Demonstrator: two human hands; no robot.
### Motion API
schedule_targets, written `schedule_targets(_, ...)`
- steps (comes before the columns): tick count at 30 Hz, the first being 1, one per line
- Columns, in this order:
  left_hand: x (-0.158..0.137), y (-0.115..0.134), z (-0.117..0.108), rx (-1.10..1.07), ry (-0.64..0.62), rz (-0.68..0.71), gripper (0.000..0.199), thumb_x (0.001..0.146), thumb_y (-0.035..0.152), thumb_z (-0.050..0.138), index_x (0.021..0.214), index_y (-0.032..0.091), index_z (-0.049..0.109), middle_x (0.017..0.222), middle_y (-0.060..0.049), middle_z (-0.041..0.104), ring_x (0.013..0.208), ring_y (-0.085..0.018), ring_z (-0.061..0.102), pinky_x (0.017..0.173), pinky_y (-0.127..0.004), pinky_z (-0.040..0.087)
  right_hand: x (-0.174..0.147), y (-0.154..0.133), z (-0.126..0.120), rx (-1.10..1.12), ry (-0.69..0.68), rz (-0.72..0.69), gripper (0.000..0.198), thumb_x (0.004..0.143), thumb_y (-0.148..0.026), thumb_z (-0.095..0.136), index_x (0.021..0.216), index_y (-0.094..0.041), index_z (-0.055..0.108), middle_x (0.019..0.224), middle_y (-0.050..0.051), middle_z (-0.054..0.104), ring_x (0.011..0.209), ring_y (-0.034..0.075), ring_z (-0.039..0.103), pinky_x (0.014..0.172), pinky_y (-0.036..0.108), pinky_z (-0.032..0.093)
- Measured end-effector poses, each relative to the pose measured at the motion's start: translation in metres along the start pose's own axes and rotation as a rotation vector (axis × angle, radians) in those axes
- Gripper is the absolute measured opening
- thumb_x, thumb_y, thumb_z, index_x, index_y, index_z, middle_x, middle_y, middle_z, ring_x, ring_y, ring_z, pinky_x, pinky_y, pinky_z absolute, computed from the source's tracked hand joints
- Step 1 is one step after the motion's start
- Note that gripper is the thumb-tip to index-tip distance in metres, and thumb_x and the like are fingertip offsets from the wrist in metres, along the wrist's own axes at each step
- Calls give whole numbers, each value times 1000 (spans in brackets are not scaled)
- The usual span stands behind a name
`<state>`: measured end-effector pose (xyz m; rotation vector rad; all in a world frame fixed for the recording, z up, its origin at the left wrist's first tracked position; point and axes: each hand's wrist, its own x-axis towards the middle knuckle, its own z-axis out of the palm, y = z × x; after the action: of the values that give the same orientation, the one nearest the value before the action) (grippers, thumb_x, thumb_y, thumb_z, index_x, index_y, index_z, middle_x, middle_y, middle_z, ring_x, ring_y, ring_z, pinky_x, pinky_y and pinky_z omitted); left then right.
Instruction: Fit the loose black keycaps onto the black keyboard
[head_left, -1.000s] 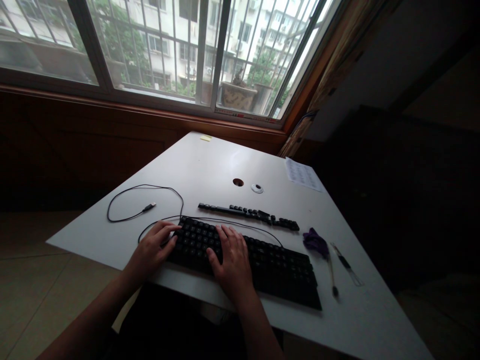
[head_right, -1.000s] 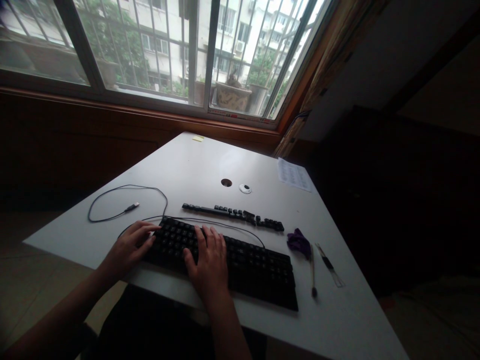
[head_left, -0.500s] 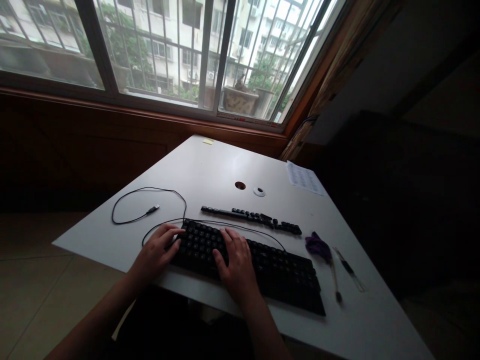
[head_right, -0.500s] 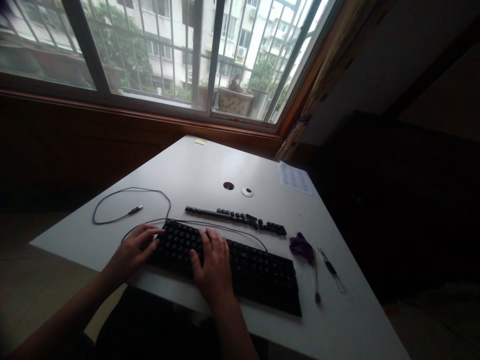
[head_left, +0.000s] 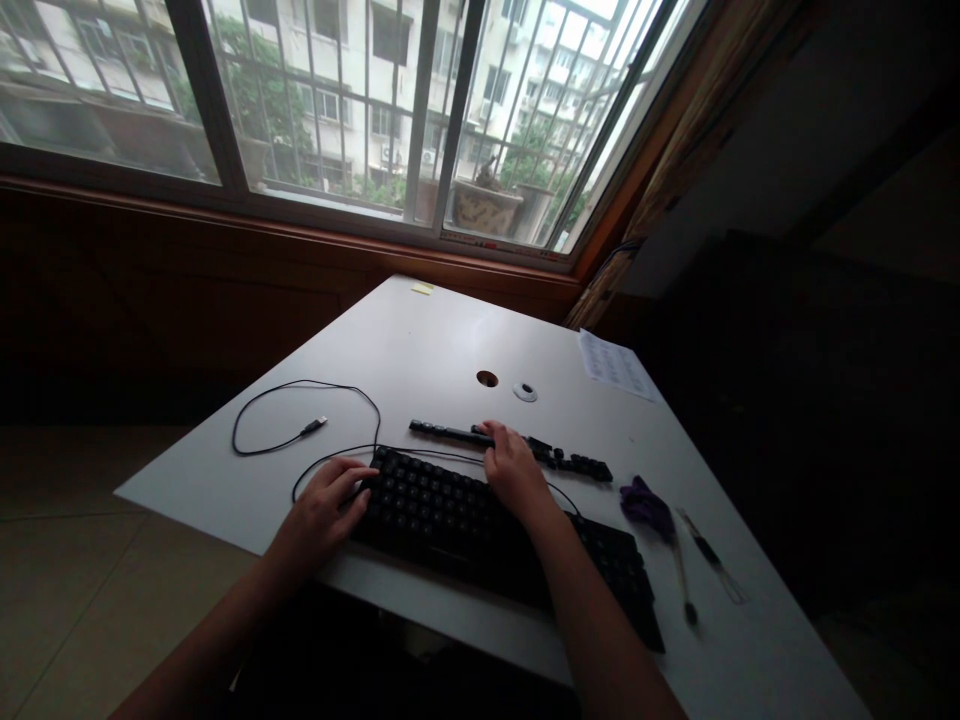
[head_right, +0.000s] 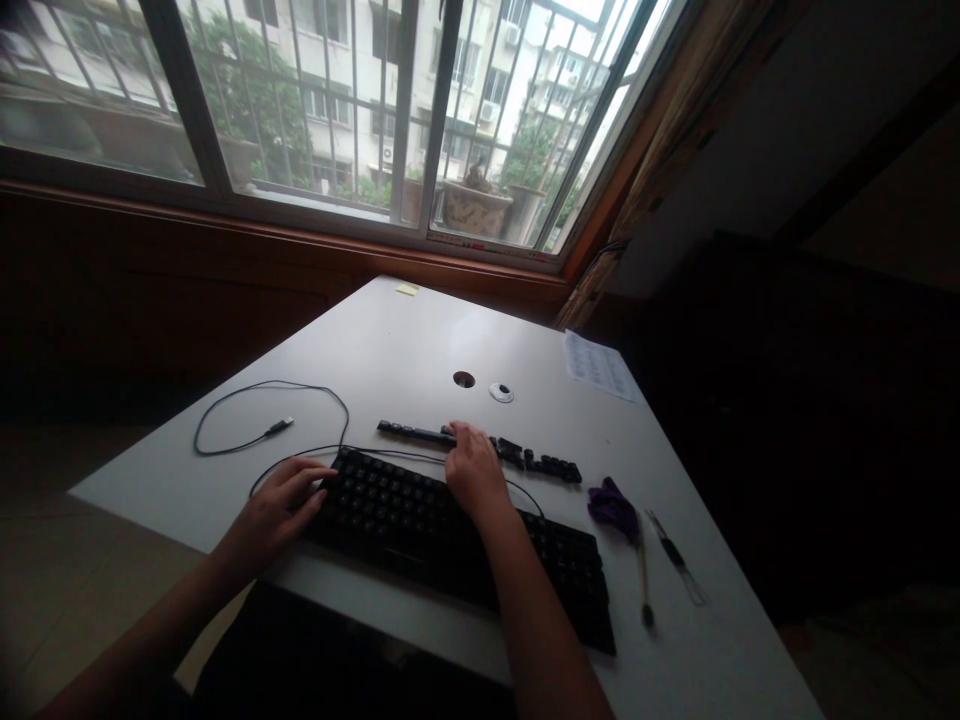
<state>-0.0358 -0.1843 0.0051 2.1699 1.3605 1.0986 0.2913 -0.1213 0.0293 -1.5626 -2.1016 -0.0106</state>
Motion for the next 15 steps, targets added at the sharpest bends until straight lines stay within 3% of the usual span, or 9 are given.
schedule_targets(15,-1,-1,0,-27,-4,3,24,101,29,55,120,25,69,120,-9,65,112,-26,66,99,-41,58,9,5,19,-83,-66,5,45,95,-15,44,138,-16,57,140,13,66,140,27,52,120,48,37)
